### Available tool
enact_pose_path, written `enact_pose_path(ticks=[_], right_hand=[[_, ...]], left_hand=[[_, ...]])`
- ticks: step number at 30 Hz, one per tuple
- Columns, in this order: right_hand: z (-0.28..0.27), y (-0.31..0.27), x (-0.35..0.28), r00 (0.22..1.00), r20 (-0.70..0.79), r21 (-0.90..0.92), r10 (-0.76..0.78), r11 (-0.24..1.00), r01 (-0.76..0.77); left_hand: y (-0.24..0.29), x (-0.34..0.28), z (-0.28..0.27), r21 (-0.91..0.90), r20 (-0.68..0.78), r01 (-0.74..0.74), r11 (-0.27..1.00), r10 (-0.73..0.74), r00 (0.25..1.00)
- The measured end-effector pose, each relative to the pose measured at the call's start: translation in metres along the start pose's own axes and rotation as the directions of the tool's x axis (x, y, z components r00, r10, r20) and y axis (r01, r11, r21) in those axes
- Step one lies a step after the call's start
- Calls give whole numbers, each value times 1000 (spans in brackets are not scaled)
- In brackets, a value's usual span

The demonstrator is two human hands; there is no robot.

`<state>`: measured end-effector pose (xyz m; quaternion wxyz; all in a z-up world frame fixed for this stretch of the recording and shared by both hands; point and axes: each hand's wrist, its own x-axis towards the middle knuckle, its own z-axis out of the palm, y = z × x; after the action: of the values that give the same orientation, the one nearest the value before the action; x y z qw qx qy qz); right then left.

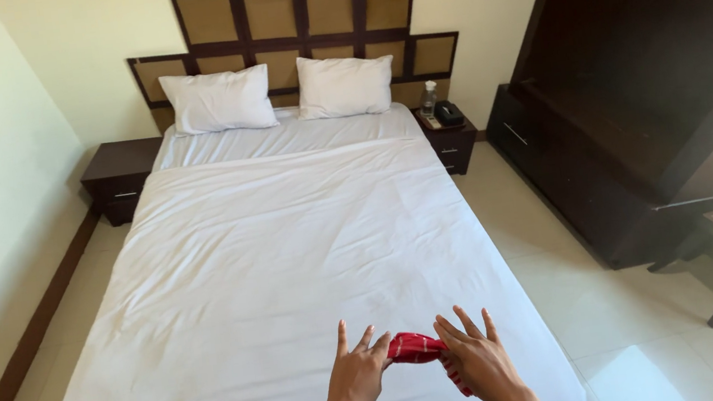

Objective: The person cleans a wooden TV stand using a red cloth, wiping the surface thoroughly. They then move to the bed area, pick up a white towel from a corner, and fold it on the bed.

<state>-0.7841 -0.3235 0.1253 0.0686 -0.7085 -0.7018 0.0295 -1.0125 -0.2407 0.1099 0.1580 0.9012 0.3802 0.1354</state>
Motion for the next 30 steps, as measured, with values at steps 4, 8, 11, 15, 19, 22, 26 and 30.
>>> enact_pose_path(ticks=[4, 8, 11, 15, 19, 22, 26, 30], right_hand=[[5, -23, 18, 998, -43, -14, -39, 999, 39], [-17, -77, 38, 1000, 4, -46, 1, 999, 0], [-10, -123, 52, 1000, -6, -51, 25, 998, -25], [14, -184, 76, 999, -42, -42, 25, 999, -26], [9, -263, 94, 994, 29, -51, 102, 994, -101], [31, -300, 103, 984, 75, -3, 163, 987, -163], [35, -342, 89, 981, -69, 102, 179, 980, -171], [30, -366, 84, 973, -115, 129, 202, 974, -187]], left_hand=[[-49, -6, 16, 86, -244, -149, 985, 165, 956], [-68, -20, -42, -15, -123, -46, 999, 44, 991], [-118, -33, -53, -2, -172, -102, 995, 100, 980], [-181, -53, -84, 18, -147, -150, 988, 151, 977], [-247, -72, -104, -1, -168, -145, 989, 143, 975], [-285, -86, -114, 9, -75, -141, 990, 142, 987], [-287, -121, -155, -23, -165, -219, 976, 212, 963], [-290, -138, -170, -35, -165, -193, 981, 185, 969]])
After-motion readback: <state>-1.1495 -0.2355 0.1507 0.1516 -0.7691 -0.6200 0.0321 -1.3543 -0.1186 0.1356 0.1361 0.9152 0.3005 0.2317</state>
